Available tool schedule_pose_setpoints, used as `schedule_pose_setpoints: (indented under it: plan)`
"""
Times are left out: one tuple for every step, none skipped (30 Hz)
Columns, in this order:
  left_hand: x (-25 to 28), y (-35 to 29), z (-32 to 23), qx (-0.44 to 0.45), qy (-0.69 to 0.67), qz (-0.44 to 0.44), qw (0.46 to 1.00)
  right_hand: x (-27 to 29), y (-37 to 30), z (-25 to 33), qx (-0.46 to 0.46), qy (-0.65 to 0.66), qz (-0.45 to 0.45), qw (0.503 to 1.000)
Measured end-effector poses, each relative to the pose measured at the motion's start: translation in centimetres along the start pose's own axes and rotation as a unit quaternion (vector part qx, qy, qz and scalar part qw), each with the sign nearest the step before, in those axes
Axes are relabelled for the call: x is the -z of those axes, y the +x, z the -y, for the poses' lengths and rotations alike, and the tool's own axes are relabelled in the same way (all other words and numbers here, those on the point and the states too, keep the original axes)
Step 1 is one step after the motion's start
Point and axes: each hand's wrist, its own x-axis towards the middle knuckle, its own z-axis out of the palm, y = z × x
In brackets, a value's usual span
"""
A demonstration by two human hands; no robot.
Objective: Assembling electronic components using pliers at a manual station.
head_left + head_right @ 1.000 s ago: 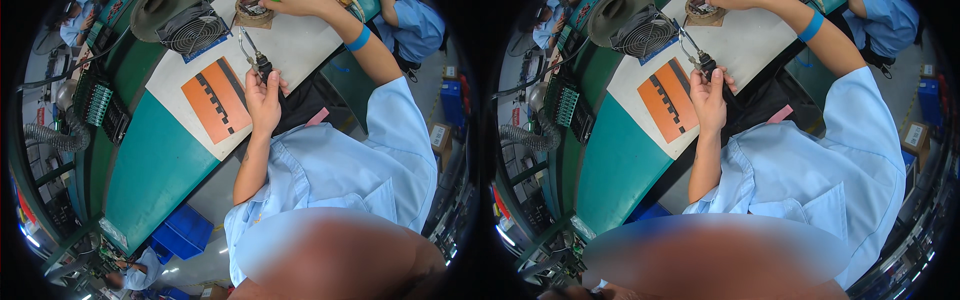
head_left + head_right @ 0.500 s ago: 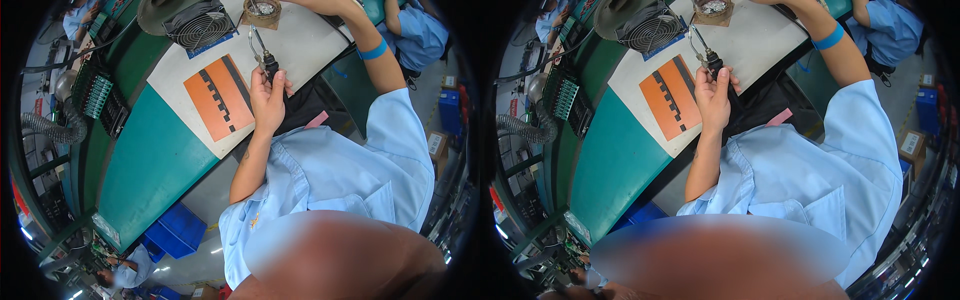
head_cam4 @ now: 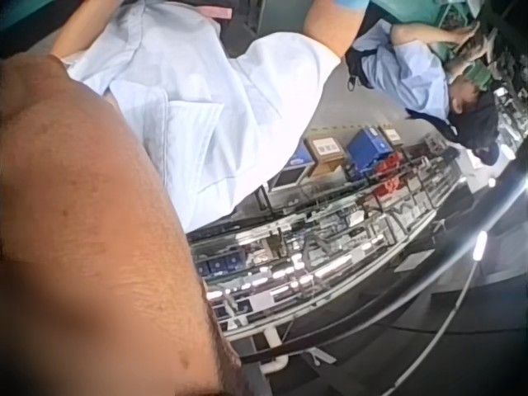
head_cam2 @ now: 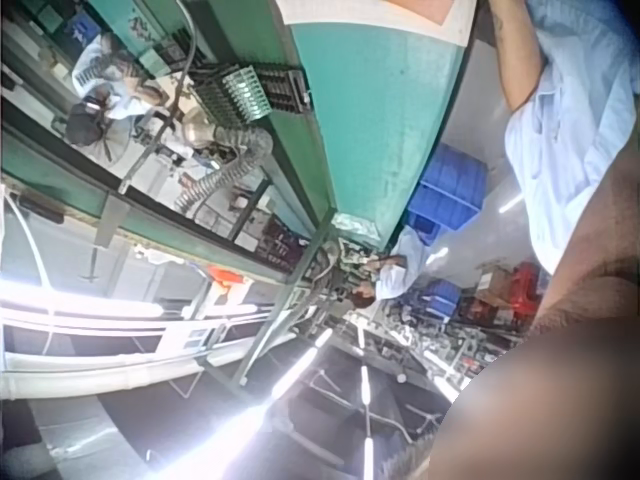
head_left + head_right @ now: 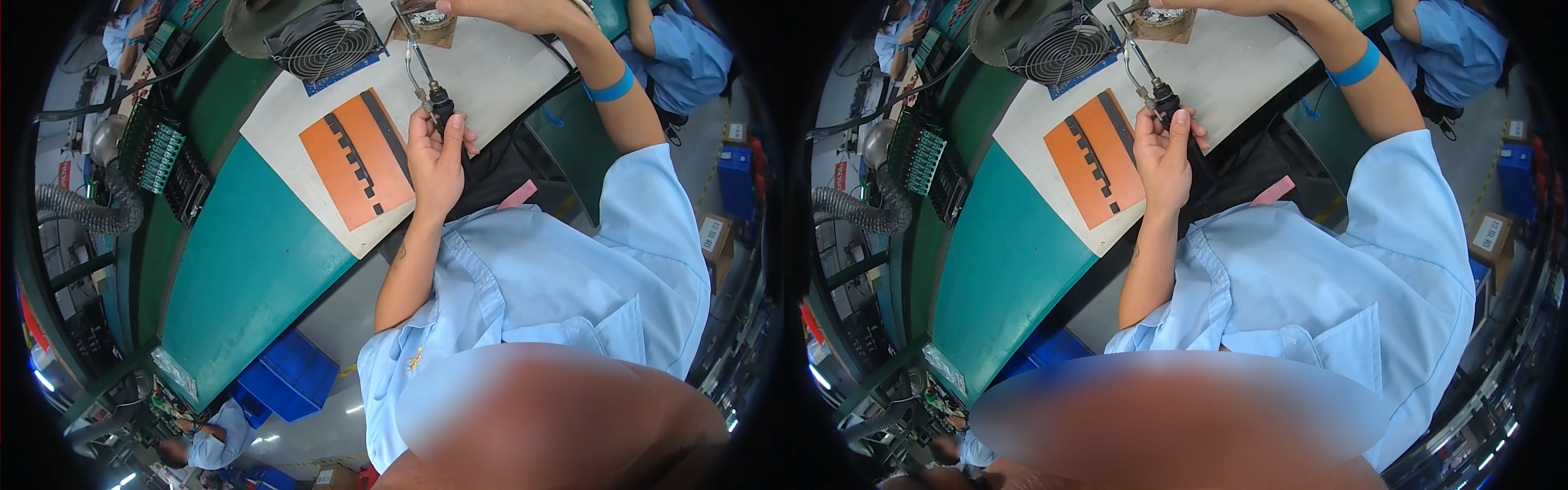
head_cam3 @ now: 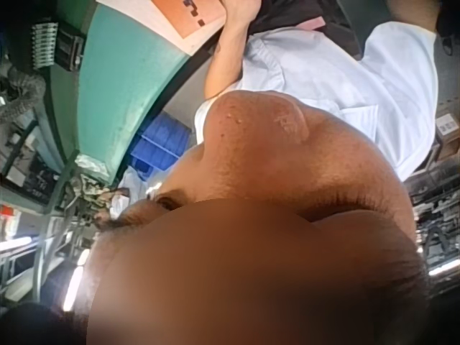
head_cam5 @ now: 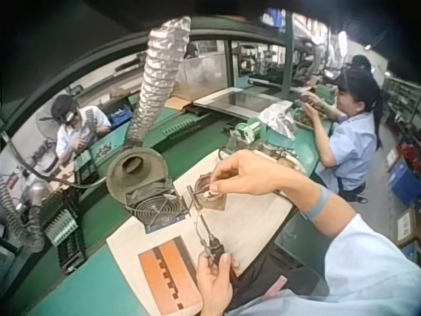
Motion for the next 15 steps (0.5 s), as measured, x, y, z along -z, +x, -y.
schedule_pose_setpoints:
  plan:
    - [0.0, 0.0, 0.0, -0.001, 0.002, -0.001, 1.000, -0.1, 0.0, 0.0, 0.005, -0.003, 0.006, 1.000]
    - [0.0, 0.0, -0.1, -0.002, 0.003, -0.002, 1.000, -0.1, 0.0, -0.1, 0.010, -0.007, 0.011, 1.000]
    - [0.0, 0.0, 0.0, -0.001, 0.003, -0.001, 1.000, 0.0, -0.1, -0.1, 0.009, -0.007, 0.011, 1.000]
    - [0.0, 0.0, 0.0, 0.000, 0.001, 0.000, 1.000, 0.1, -0.2, -0.1, 0.006, -0.005, 0.020, 1.000]
    - [-0.1, 0.0, 0.1, 0.001, -0.001, 0.002, 1.000, 0.2, -0.3, 0.0, 0.002, -0.003, 0.028, 1.000]
    - [-0.1, 0.0, 0.1, 0.002, -0.004, 0.005, 1.000, 0.4, -0.5, 0.0, -0.002, -0.002, 0.036, 0.999]
    - [-0.2, 0.1, 0.2, 0.003, -0.007, 0.008, 1.000, 0.5, -0.7, 0.0, -0.006, -0.001, 0.044, 0.999]
    - [-0.4, 0.1, 0.3, 0.004, -0.009, 0.011, 1.000, 0.6, -0.8, -0.3, -0.009, -0.004, 0.042, 0.999]
    - [-0.1, 0.0, 0.2, 0.002, -0.004, 0.004, 1.000, 0.0, -0.4, -1.0, -0.010, 0.005, 0.065, 0.998]
    - [0.2, -0.1, 0.1, 0.000, 0.000, -0.003, 1.000, -0.8, 0.0, -1.8, -0.012, 0.013, 0.087, 0.996]
    - [0.1, -0.1, 0.2, 0.001, -0.001, -0.002, 1.000, -1.1, 0.0, -2.5, -0.020, 0.016, 0.105, 0.994]
    - [0.1, -0.2, 0.3, 0.002, -0.002, -0.001, 1.000, -1.3, -0.2, -3.0, -0.028, 0.019, 0.123, 0.992]
    - [0.0, -0.1, 0.3, 0.003, -0.003, 0.001, 1.000, -1.2, -0.5, -3.1, -0.030, 0.018, 0.121, 0.992]
    - [0.0, -0.1, 0.2, 0.002, -0.007, 0.002, 1.000, -1.1, -0.8, -3.2, -0.009, 0.016, 0.116, 0.993]
    - [0.0, -0.2, 0.2, 0.002, -0.010, 0.003, 1.000, -1.0, -1.1, -3.3, 0.011, 0.014, 0.110, 0.994]
